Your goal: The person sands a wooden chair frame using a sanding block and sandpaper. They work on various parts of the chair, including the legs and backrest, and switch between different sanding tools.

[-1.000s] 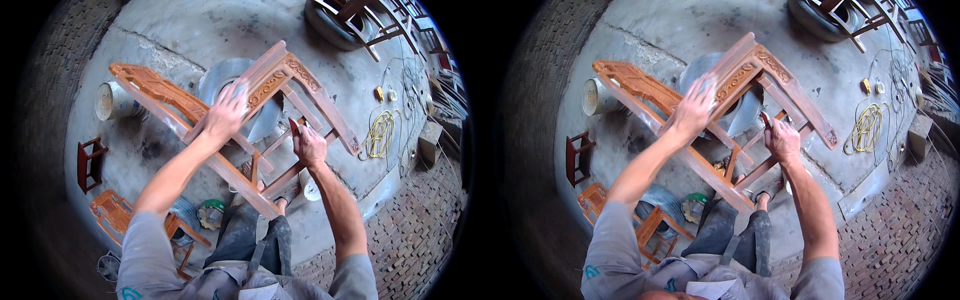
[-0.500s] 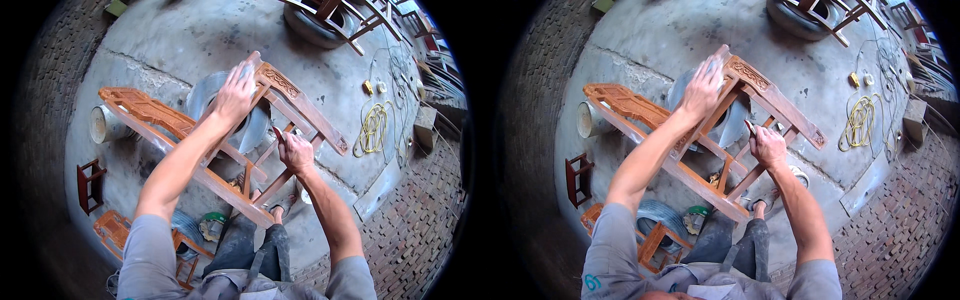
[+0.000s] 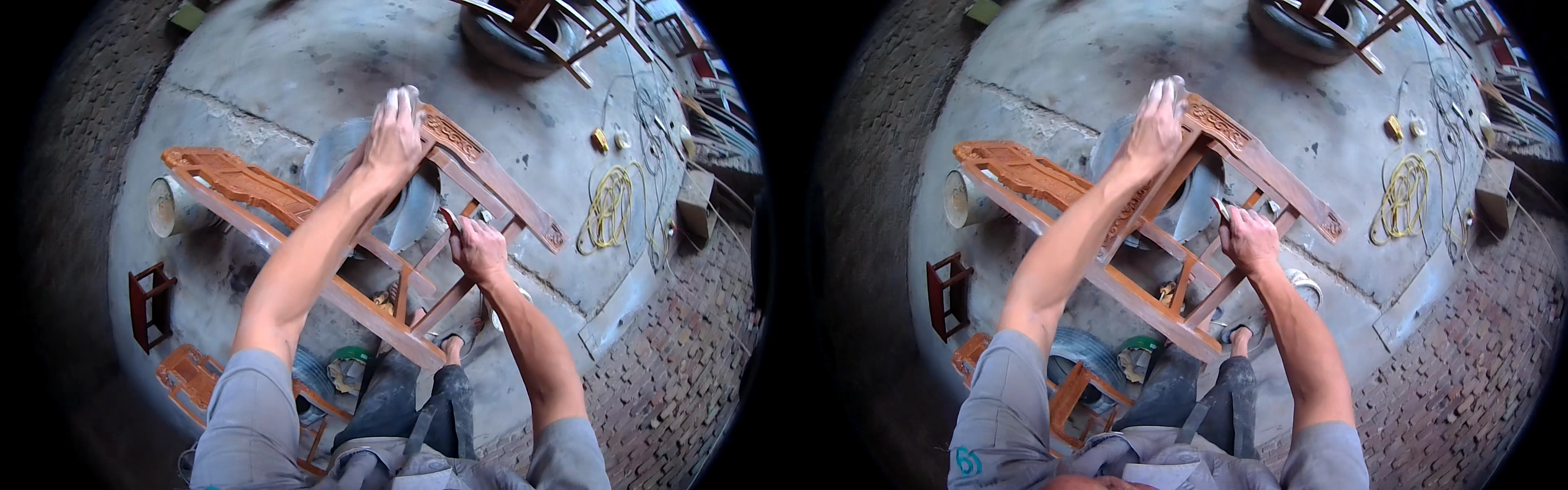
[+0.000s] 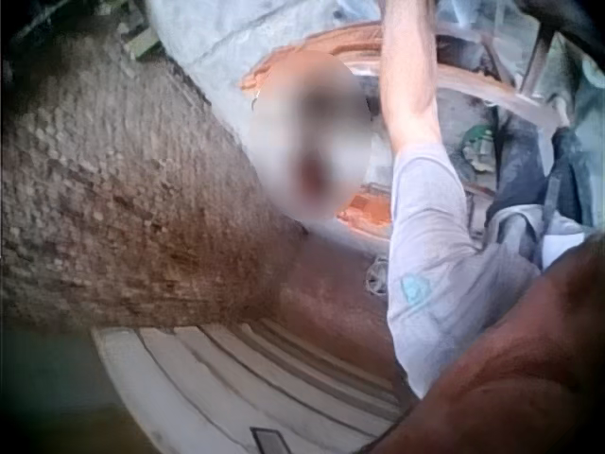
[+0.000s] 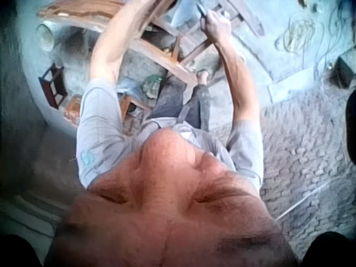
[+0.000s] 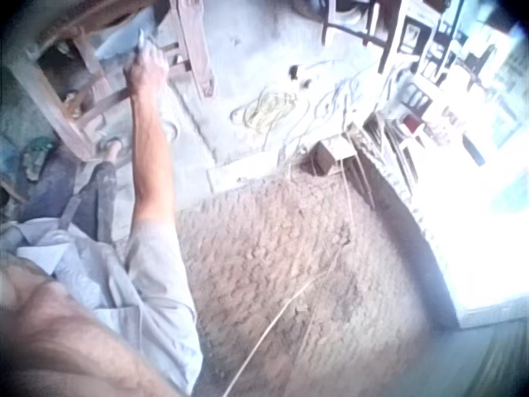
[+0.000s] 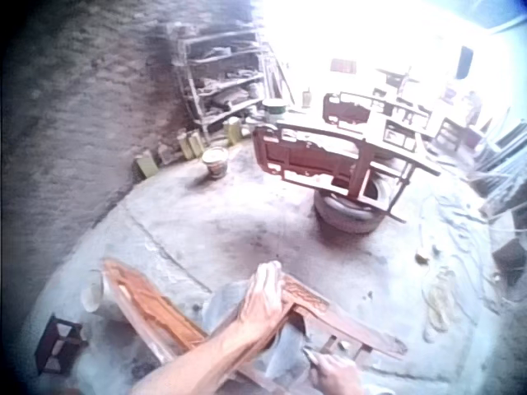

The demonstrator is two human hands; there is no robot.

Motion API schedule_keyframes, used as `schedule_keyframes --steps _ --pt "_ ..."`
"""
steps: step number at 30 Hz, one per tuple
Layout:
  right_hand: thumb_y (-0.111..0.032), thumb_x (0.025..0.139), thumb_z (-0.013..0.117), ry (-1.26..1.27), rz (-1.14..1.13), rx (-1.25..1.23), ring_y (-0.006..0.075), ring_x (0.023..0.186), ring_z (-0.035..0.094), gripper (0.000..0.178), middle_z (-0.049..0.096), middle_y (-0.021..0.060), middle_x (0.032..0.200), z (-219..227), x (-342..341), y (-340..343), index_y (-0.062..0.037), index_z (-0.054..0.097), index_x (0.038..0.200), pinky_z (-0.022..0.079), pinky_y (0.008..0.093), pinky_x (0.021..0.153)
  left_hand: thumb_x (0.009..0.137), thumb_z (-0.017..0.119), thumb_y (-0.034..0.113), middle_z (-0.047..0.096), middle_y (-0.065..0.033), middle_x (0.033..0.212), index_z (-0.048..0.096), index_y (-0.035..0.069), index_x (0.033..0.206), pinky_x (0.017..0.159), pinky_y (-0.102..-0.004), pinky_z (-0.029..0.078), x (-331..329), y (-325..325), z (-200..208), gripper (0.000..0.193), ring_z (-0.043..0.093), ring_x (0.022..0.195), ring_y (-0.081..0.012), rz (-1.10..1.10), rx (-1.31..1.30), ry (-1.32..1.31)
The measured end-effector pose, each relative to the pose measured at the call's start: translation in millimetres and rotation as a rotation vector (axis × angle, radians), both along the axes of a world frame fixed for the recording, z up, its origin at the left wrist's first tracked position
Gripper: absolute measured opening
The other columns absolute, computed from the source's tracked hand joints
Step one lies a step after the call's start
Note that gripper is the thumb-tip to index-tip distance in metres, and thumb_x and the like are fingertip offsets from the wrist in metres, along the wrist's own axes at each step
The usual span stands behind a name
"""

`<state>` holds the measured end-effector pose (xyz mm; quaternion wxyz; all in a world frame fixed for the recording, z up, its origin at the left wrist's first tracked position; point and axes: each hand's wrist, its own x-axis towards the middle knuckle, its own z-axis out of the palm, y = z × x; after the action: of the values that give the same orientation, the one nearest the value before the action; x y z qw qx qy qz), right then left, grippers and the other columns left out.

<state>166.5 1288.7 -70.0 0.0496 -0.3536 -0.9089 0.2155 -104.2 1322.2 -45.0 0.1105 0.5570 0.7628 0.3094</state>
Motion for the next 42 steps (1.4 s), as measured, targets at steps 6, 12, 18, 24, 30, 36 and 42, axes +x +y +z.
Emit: schedule_keyframes --steps 6,12,18,24,30,36,42 --pt "-0.023 0.085 0.068 -0.037 0.024 -0.021 0.0321 0.086 0.072 0.026 0.073 0.0127 0.092 -3.2 -10.4 -4.3 -0.0074 0.066 0.106 0.057 0.0438 0.077 0.104 0.049 0.018 0.057 -0.0333 0.133 0.052 -0.012 0.135 0.105 -0.0515 0.045 -13.5 0.7 9.6 0.043 0.056 0.121 -0.0476 0.1 -0.021 0.009" --pt "-0.021 0.085 0.067 -0.036 0.026 0.005 0.0316 0.084 0.071 0.028 0.072 0.0121 0.089 -3.8 -1.6 1.7 -0.0073 0.066 0.11 0.056 0.0439 0.075 0.095 0.064 0.007 0.048 -0.0285 0.151 0.043 -0.008 0.15 0.121 -0.0508 0.035 12.4 -268.6 15.9 0.061 0.046 0.141 -0.0431 0.24 -0.212 0.214" --pt "-0.021 0.085 0.067 -0.059 0.051 0.05 0.0314 0.08 0.07 0.026 0.071 0.0116 0.087 -9.0 -4.8 -3.9 -0.009 0.065 0.108 0.056 0.0444 0.072 0.095 0.063 0.006 0.044 -0.0282 0.154 0.041 -0.007 0.152 0.122 -0.0522 0.034 21.8 -223.8 8.6 0.063 0.042 0.144 -0.0435 0.344 -0.108 0.18" --pt "-0.02 0.087 0.067 -0.03 0.068 0.068 0.032 0.076 0.07 0.018 0.07 0.0126 0.081 -6.8 -1.4 4.2 -0.0107 0.063 0.101 0.056 0.0456 0.069 0.095 0.06 0.003 0.039 -0.0235 0.16 0.035 -0.002 0.158 0.127 -0.0507 0.026 24.4 -328.5 6.3 0.067 0.034 0.151 -0.0387 0.331 -0.254 0.187" --pt "-0.022 0.088 0.067 -0.09 0.067 0.071 0.0329 0.074 0.069 0.016 0.069 0.0123 0.079 -5.7 -4.2 -1.1 -0.01 0.062 0.097 0.055 0.0459 0.067 0.094 0.059 0.001 0.038 -0.0217 0.162 0.034 -0.002 0.158 0.128 -0.0498 0.022 23.4 -276.7 6.1 0.068 0.034 0.151 -0.0383 0.338 -0.159 0.109" --pt "-0.022 0.088 0.067 -0.1 0.037 0.086 0.0326 0.077 0.07 0.019 0.069 0.013 0.08 -4.8 -2.9 5.4 -0.0087 0.064 0.101 0.055 0.0454 0.069 0.095 0.061 0.005 0.032 -0.0248 0.163 0.035 -0.004 0.156 0.127 -0.0511 0.024 19.8 -340.2 18.0 0.067 0.032 0.151 -0.0414 0.341 -0.212 0.001" --pt "-0.02 0.087 0.066 -0.072 0.082 0.034 0.0324 0.077 0.07 0.016 0.07 0.0126 0.082 -5.7 -7.5 -2.7 -0.0087 0.062 0.098 0.055 0.0457 0.07 0.098 0.063 0.012 0.04 -0.0232 0.16 0.037 -0.004 0.155 0.126 -0.0486 0.03 5.1 -245.0 -12.6 0.065 0.041 0.147 -0.0366 0.171 -0.1 0.259"
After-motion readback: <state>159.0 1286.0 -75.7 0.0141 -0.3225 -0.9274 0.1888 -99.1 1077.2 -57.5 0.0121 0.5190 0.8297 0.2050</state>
